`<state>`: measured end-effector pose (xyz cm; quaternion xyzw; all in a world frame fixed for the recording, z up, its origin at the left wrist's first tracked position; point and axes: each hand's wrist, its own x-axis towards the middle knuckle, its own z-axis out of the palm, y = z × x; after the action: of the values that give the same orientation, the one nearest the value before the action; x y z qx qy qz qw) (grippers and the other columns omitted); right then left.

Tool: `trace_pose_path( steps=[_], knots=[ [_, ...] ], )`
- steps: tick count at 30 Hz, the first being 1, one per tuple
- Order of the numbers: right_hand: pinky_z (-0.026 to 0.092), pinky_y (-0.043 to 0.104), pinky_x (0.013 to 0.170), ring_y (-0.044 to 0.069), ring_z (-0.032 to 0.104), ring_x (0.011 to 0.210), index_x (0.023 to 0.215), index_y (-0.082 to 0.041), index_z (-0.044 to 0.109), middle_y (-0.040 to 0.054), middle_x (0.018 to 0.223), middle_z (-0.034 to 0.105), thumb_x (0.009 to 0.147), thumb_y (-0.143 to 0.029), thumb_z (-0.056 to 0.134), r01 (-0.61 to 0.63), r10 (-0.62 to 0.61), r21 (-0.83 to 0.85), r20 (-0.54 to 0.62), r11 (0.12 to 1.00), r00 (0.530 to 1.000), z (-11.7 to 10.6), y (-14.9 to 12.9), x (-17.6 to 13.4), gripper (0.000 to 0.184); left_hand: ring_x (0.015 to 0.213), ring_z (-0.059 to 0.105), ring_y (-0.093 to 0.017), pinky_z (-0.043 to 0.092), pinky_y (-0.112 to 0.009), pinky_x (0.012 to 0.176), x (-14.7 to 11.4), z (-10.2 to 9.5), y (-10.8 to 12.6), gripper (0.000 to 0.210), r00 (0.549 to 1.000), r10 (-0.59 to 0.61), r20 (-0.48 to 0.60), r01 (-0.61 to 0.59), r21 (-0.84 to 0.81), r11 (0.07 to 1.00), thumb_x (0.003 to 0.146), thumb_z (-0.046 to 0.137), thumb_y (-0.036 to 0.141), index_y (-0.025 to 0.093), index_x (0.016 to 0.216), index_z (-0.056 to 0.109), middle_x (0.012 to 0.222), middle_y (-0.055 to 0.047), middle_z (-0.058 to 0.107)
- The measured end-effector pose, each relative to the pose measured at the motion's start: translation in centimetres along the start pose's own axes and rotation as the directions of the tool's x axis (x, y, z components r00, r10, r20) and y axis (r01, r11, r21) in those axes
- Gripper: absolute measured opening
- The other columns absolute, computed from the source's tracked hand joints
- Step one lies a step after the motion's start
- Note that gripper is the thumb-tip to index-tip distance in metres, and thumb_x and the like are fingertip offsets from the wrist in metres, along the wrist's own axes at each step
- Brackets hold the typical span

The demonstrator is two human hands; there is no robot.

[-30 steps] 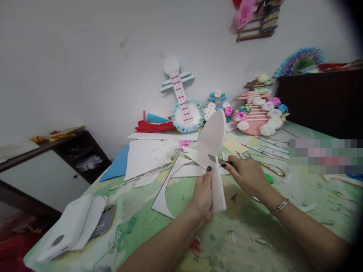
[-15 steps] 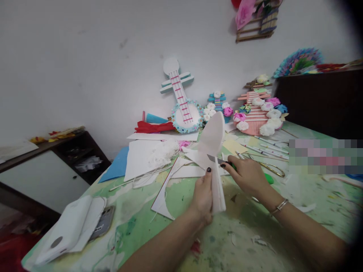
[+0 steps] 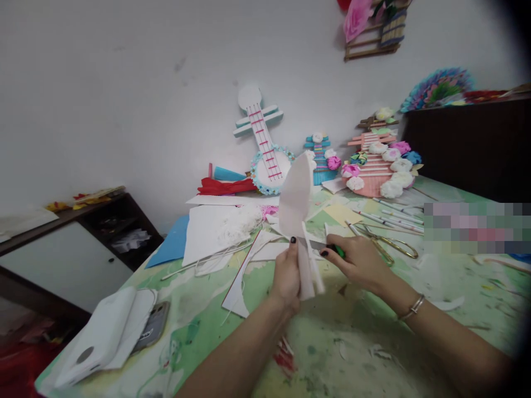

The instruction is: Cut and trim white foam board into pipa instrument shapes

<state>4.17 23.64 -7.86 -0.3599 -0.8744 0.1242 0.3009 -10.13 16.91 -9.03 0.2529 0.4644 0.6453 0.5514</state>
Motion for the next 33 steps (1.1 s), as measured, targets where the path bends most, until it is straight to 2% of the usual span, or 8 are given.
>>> trace_pose_path(
  steps=[4,7,10,15,19,23,28,33],
  knots=[
    [0.028,0.026,0.054,0.014,0.041,0.056,0.070,-0.020,0.048,-0.0012,0.060,0.047,0.086,-0.053,0.043,0.076,-0.104,0.330,0.067,0.941,0.992,-0.4,0.4,0.1,0.037,0.037,0.034,-0.006,0.028,-0.021,0.040,0.8,-0.6,0.5,0.044,0.994,0.106,-0.030,-0.105,0.033,0.994,0.068,0.065,0.058,0.017,0.066,0.051,0.045,0.007,0.041],
    [0.031,0.025,0.049,0.012,0.040,0.052,0.071,-0.020,0.049,-0.0015,0.060,0.046,0.086,-0.057,0.041,0.081,-0.164,0.555,0.101,0.828,0.981,-0.8,0.9,0.1,0.041,0.036,0.033,-0.007,0.025,-0.021,0.039,1.2,-0.8,0.5,0.042,0.993,0.111,-0.030,-0.109,0.068,0.992,0.069,0.063,0.058,0.017,0.066,0.052,0.043,0.007,0.041],
    [0.027,0.025,0.039,0.009,0.033,0.040,0.069,-0.019,0.050,-0.0036,0.052,0.040,0.086,-0.065,0.035,0.070,-0.196,0.723,0.091,0.687,0.976,-1.1,1.4,0.0,0.051,0.037,0.034,-0.007,0.028,-0.021,0.041,1.4,-0.9,0.4,0.039,0.990,0.134,-0.034,-0.132,0.074,0.989,0.072,0.062,0.054,0.016,0.067,0.056,0.045,0.006,0.044],
    [0.022,0.026,0.034,0.008,0.030,0.035,0.072,-0.019,0.054,-0.0016,0.053,0.044,0.079,-0.073,0.037,0.093,-0.207,0.880,0.006,0.465,0.978,-2.4,1.9,-0.2,0.057,0.042,0.039,-0.008,0.033,-0.021,0.045,2.3,-1.6,0.2,0.042,0.987,0.141,-0.082,-0.136,0.061,0.989,0.068,0.065,0.055,0.015,0.062,0.057,0.046,0.004,0.047],
    [0.020,0.025,0.035,0.008,0.025,0.035,0.076,-0.023,0.049,-0.0041,0.052,0.038,0.083,-0.072,0.023,0.126,-0.156,0.920,-0.072,0.371,0.985,-4.3,2.2,-0.2,0.056,0.049,0.049,-0.011,0.036,-0.022,0.049,3.0,-2.1,-0.1,0.041,0.987,0.153,-0.054,-0.151,0.041,0.988,0.069,0.065,0.055,0.014,0.069,0.061,0.057,-0.001,0.058],
    [0.018,0.024,0.032,0.008,0.025,0.034,0.083,-0.027,0.041,-0.0049,0.055,0.042,0.084,-0.073,0.022,0.094,-0.123,0.908,-0.047,0.409,0.991,-5.1,2.5,0.0,0.050,0.050,0.050,-0.010,0.037,-0.022,0.050,3.1,-2.3,0.0,0.040,0.983,0.181,0.003,-0.181,0.059,0.982,0.071,0.065,0.053,0.013,0.072,0.062,0.061,-0.002,0.061],
    [0.028,0.023,0.037,0.009,0.043,0.040,0.081,-0.022,0.045,-0.0008,0.064,0.055,0.089,-0.056,0.042,0.030,-0.148,0.800,0.074,0.599,0.986,-3.6,2.0,0.1,0.036,0.034,0.033,-0.005,0.030,-0.020,0.041,2.4,-1.8,0.3,0.038,0.988,0.112,0.111,-0.125,0.124,0.984,0.073,0.064,0.051,0.015,0.063,0.056,0.041,0.007,0.043],
    [0.033,0.023,0.049,0.009,0.044,0.045,0.067,-0.019,0.049,-0.0039,0.051,0.049,0.093,-0.049,0.041,0.038,-0.107,0.631,0.072,0.775,0.992,-2.2,2.1,0.3,0.040,0.030,0.027,-0.004,0.022,-0.020,0.036,1.5,-1.3,0.3,0.038,0.970,0.003,0.242,-0.034,0.126,0.991,0.075,0.062,0.052,0.017,0.062,0.053,0.040,0.008,0.040]
  ],
)
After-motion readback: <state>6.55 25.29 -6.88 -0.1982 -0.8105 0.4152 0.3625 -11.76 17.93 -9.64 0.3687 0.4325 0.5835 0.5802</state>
